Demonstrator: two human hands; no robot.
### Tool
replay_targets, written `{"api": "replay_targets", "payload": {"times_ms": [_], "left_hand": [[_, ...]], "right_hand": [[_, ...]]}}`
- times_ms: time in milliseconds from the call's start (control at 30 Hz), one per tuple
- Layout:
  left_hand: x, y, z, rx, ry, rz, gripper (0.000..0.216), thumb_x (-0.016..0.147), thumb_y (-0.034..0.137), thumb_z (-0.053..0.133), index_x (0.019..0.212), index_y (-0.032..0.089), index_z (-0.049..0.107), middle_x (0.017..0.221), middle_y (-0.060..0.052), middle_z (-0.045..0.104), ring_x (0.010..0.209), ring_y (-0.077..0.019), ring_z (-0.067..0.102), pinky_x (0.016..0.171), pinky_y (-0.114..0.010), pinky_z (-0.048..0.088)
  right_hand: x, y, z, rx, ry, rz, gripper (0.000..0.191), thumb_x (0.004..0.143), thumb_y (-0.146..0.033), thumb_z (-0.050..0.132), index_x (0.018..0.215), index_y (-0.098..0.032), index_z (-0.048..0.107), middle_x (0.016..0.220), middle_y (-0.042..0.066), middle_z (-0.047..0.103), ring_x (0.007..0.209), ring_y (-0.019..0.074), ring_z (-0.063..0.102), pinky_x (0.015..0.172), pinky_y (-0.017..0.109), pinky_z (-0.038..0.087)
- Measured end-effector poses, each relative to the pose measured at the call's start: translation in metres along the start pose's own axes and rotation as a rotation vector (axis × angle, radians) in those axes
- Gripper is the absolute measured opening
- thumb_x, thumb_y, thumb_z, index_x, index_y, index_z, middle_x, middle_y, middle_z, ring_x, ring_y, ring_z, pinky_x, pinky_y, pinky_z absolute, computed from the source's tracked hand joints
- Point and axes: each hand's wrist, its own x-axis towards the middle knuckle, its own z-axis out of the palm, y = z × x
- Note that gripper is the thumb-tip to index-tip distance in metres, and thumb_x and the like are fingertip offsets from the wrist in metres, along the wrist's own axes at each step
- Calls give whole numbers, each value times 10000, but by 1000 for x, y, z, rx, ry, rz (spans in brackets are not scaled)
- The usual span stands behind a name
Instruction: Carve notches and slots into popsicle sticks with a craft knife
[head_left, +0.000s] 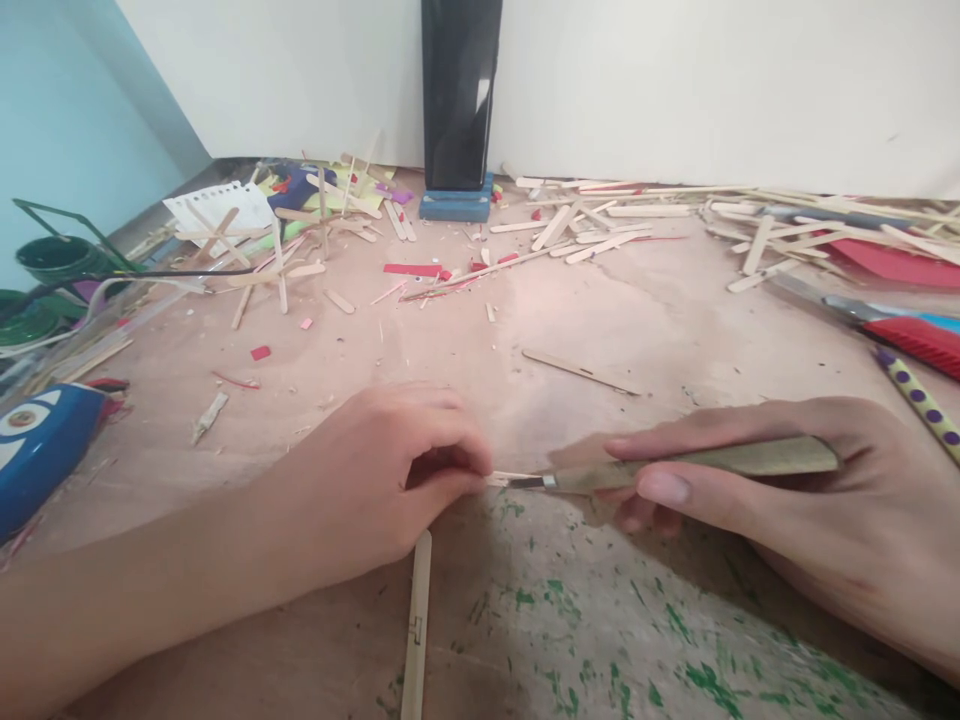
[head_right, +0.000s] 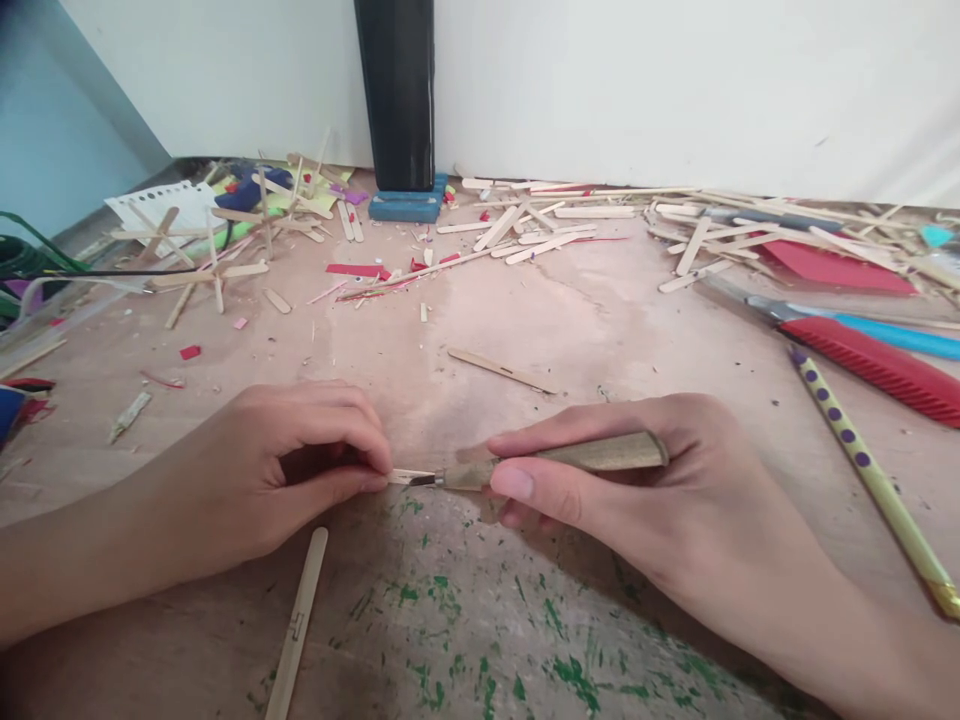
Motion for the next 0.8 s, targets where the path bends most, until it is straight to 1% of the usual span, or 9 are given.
{"api": "replay_targets", "payload": {"times_ms": [100, 200, 267, 467, 533, 633, 733, 800], "left_hand": [[0, -1, -1, 0, 2, 1, 168, 950, 90, 655, 884, 216, 745, 916, 53, 725, 885, -109, 640, 808, -239, 441], [0, -1, -1, -1, 5, 6, 168, 962, 102, 654, 889, 218, 750, 925, 56, 737, 902, -107, 649, 829, -235, 445], [0, -1, -2, -1, 4, 4, 171, 970, 105, 651, 891, 217, 753, 930, 59, 742, 909, -104, 652, 841, -234, 445], [1, -1, -2, 0, 11, 18, 182, 972, 96, 647, 899, 221, 759, 936, 59, 745, 913, -106, 659, 845, -237, 451], [2, -1, -3, 2, 6, 15, 182, 970, 95, 650, 894, 219, 760, 927, 56, 746, 911, -110, 663, 845, -238, 453], [2, -1, -3, 0, 5, 14, 182, 965, 87, 658, 891, 216, 762, 921, 60, 752, 911, -105, 669, 847, -230, 455], [2, -1, -3, -1, 3, 13, 180, 968, 88, 661, 898, 215, 766, 922, 66, 756, 911, -96, 670, 848, -221, 455], [2, -2, -3, 4, 4, 13, 179, 968, 89, 663, 897, 216, 769, 922, 69, 756, 908, -92, 669, 845, -219, 454]], "right_hand": [[-1, 1, 1, -24, 18, -8, 211, 760, -507, 909, 933, -388, 893, 833, 11, 850, 656, 281, 819, 595, 293, 700], [-2, 2, 2, -79, 44, -18, 190, 757, -512, 914, 921, -418, 889, 782, -16, 841, 643, 259, 816, 605, 268, 690], [-2, 3, 2, -105, 54, -27, 208, 751, -529, 915, 931, -428, 886, 775, -23, 840, 631, 253, 810, 597, 273, 687], [-3, 5, 1, -125, 39, -33, 254, 746, -553, 909, 962, -422, 886, 864, -12, 852, 720, 307, 830, 604, 337, 709], [-4, 4, 1, -136, 43, 7, 284, 725, -584, 909, 947, -408, 891, 875, -5, 855, 740, 313, 831, 629, 341, 712], [-5, 1, 1, -146, 40, 115, 364, 683, -626, 908, 937, -365, 899, 911, 11, 860, 815, 339, 832, 692, 349, 711], [-6, -3, 2, -138, 32, 140, 390, 660, -604, 921, 941, -334, 902, 902, 27, 861, 820, 342, 828, 700, 339, 701], [-6, -7, 3, -145, 47, 172, 404, 637, -616, 926, 927, -336, 902, 905, 25, 862, 818, 332, 825, 726, 337, 695]]}}
